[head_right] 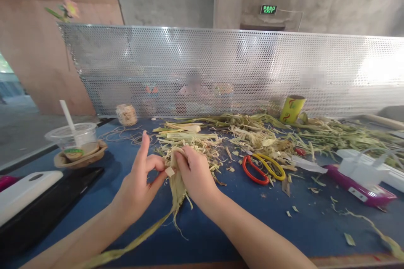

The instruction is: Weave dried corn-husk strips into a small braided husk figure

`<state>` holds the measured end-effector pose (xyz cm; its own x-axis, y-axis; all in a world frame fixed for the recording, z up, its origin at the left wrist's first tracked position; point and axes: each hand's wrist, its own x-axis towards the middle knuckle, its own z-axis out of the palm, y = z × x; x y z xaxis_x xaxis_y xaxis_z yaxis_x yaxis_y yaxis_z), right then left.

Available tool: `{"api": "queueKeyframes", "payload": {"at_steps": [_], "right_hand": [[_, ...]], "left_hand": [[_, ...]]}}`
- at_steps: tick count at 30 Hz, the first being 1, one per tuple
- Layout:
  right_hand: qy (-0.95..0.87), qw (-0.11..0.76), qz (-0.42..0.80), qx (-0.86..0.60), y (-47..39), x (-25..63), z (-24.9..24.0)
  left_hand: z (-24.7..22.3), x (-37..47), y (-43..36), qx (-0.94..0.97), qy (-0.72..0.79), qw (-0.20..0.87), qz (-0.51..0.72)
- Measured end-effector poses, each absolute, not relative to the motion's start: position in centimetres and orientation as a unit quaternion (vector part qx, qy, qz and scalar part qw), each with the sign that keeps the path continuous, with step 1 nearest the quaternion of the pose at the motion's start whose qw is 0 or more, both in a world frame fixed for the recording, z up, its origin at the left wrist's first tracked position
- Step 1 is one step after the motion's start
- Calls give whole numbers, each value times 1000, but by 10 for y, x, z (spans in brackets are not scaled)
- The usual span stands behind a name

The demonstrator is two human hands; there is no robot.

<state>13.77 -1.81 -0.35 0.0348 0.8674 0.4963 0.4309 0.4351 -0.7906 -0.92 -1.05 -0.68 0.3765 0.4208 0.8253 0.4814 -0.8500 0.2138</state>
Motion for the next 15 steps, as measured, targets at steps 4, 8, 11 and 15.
{"api": "queueKeyframes", "payload": {"at_steps": [4,8,11,15], "right_hand": [[-623,552,229,-505,-12,140,-5],[-635,562,197,-492,-12,143,-3],[-656,561,164,-477,-14,144,-1],[-677,553,148,-464,-17,144,1]], "left_hand": [[-11,-6,-14,-836,-157,149,-504],[-8,-6,-20,-813,-240,-15,-530],[-5,-7,-23,-790,-360,-139,-476],[-2,-6,-24,-781,-378,-211,-450]]}}
